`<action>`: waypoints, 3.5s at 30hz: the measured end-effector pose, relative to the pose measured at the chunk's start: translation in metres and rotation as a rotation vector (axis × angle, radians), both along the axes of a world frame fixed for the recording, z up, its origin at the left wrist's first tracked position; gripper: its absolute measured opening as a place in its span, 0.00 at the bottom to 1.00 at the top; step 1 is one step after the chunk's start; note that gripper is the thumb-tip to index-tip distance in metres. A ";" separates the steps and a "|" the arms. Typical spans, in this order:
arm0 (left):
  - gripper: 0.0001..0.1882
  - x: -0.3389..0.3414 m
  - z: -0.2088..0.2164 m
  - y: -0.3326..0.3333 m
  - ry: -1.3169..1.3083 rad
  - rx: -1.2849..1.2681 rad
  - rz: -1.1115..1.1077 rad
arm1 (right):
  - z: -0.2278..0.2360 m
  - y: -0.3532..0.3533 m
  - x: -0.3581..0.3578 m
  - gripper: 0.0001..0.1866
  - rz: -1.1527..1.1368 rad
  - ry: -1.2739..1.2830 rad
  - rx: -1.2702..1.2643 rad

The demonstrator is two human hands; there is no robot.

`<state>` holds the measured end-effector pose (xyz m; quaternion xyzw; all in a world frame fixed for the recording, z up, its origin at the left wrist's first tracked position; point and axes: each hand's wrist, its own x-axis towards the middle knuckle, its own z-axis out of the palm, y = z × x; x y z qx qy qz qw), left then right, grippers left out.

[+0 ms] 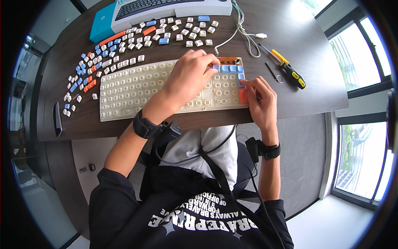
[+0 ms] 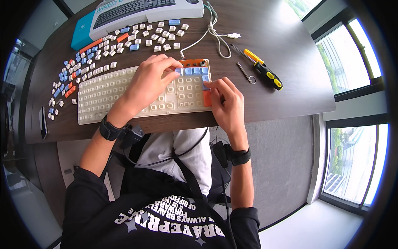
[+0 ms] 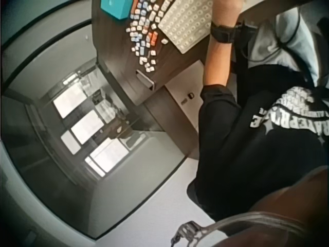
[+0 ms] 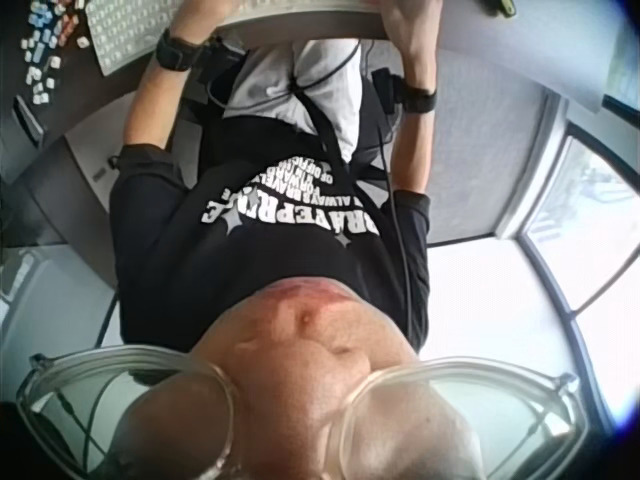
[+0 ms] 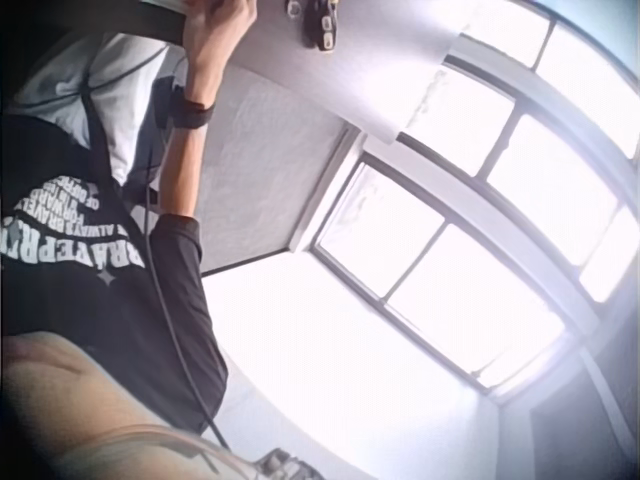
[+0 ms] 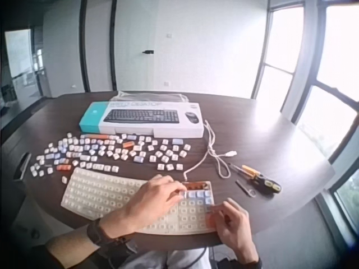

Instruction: The person is assembling a keyboard by hand, picking up various colored keycaps from the desk and pressing them onto the switches of a keyboard base.

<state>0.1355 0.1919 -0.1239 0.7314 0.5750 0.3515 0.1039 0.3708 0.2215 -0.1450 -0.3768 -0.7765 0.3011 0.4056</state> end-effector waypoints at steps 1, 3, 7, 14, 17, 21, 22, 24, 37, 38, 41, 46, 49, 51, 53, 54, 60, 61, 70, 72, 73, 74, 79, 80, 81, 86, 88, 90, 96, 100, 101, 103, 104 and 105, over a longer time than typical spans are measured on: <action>0.09 0.001 -0.001 0.000 0.005 0.031 0.011 | 0.001 0.000 0.000 0.10 -0.002 -0.004 -0.004; 0.09 0.003 -0.003 0.001 0.010 0.060 0.021 | 0.002 -0.001 0.000 0.10 -0.005 -0.009 -0.011; 0.09 0.006 -0.003 0.004 0.048 0.105 0.009 | 0.003 0.001 0.001 0.10 -0.004 -0.019 0.006; 0.06 0.009 0.008 0.004 0.033 0.109 0.025 | 0.003 0.000 -0.001 0.10 0.000 -0.035 0.014; 0.06 0.009 0.013 0.008 0.058 0.016 0.003 | 0.006 -0.001 0.001 0.10 -0.004 -0.051 -0.002; 0.06 0.009 0.015 0.011 0.149 -0.023 -0.001 | 0.008 -0.003 0.000 0.09 -0.011 -0.059 -0.007; 0.06 0.007 0.012 0.010 0.154 -0.023 0.015 | 0.007 -0.002 -0.001 0.09 0.005 -0.054 -0.006; 0.06 0.002 0.004 0.008 0.087 0.064 0.023 | 0.005 -0.002 -0.002 0.10 0.000 -0.046 0.011; 0.04 0.024 -0.006 -0.001 0.341 0.163 0.187 | 0.004 -0.003 0.000 0.08 -0.027 -0.106 -0.021; 0.04 0.026 -0.004 -0.003 0.374 0.142 0.184 | 0.004 -0.002 0.001 0.08 -0.033 -0.110 -0.021; 0.06 0.026 -0.002 -0.006 0.411 0.128 0.185 | 0.003 -0.002 0.000 0.08 -0.032 -0.108 -0.013; 0.09 0.002 0.005 -0.013 0.390 0.095 0.076 | 0.004 -0.002 0.001 0.08 -0.040 -0.101 -0.034; 0.11 -0.021 0.013 -0.017 0.279 0.115 -0.023 | 0.004 -0.003 0.004 0.08 -0.037 -0.108 -0.012; 0.08 -0.044 0.024 -0.029 0.291 0.114 0.008 | 0.004 -0.003 0.002 0.08 -0.007 -0.094 0.002; 0.06 -0.074 0.034 -0.044 0.194 0.150 0.026 | 0.003 -0.004 -0.002 0.08 -0.002 -0.085 -0.011; 0.06 -0.089 0.038 -0.050 0.166 0.106 0.107 | 0.004 -0.004 0.000 0.08 -0.003 -0.076 0.003; 0.07 -0.201 0.059 -0.082 0.184 -0.054 0.479 | 0.007 -0.004 0.000 0.08 -0.015 -0.087 0.017; 0.07 -0.209 0.066 -0.084 0.147 -0.138 0.572 | 0.008 -0.004 0.001 0.08 -0.013 -0.077 -0.003; 0.10 -0.281 0.042 -0.094 0.257 -0.262 0.630 | 0.006 -0.004 -0.002 0.09 -0.006 -0.099 0.003; 0.12 -0.277 0.042 -0.086 0.219 -0.282 0.616 | 0.003 -0.002 0.001 0.09 -0.002 -0.095 0.012; 0.11 -0.275 0.040 -0.085 0.210 -0.277 0.605 | 0.002 -0.001 0.002 0.09 -0.005 -0.090 0.027; 0.11 -0.278 0.037 -0.082 0.245 -0.253 0.576 | 0.001 0.000 0.005 0.09 -0.022 -0.101 -0.001; 0.11 -0.286 0.025 -0.079 0.289 -0.229 0.556 | 0.001 0.000 0.002 0.09 -0.019 -0.097 0.004; 0.11 -0.283 0.025 -0.080 0.287 -0.232 0.555 | 0.000 0.000 0.002 0.09 -0.020 -0.089 0.009; 0.10 -0.279 0.026 -0.079 0.298 -0.233 0.546 | 0.000 0.000 0.001 0.09 -0.021 -0.091 0.008; 0.10 -0.264 0.030 -0.072 0.293 -0.275 0.534 | -0.001 -0.001 0.002 0.08 -0.029 -0.103 -0.023; 0.10 -0.266 0.027 -0.070 0.283 -0.309 0.541 | -0.002 -0.002 0.002 0.08 -0.022 -0.091 -0.017; 0.10 -0.267 0.026 -0.067 0.272 -0.340 0.546 | -0.002 -0.002 0.002 0.08 -0.019 -0.079 -0.009; 0.08 -0.261 0.027 -0.066 0.408 -0.140 0.494 | 0.001 -0.003 0.006 0.08 -0.031 -0.073 -0.039; 0.08 -0.208 0.061 -0.077 0.199 -0.098 0.419 | 0.008 -0.001 -0.002 0.10 0.013 -0.060 0.016; 0.09 -0.189 0.068 -0.081 0.071 -0.158 0.381 | 0.007 0.000 -0.005 0.10 0.027 -0.034 0.019; 0.10 -0.140 0.067 -0.076 -0.116 -0.262 0.320 | 0.004 0.001 -0.002 0.10 -0.002 -0.069 0.011; 0.10 -0.109 0.070 -0.073 -0.094 -0.274 0.253 | 0.003 0.002 0.000 0.11 -0.011 -0.073 0.014; 0.09 -0.087 0.065 -0.073 -0.135 -0.291 0.148 | 0.002 0.002 -0.001 0.11 -0.006 -0.070 0.018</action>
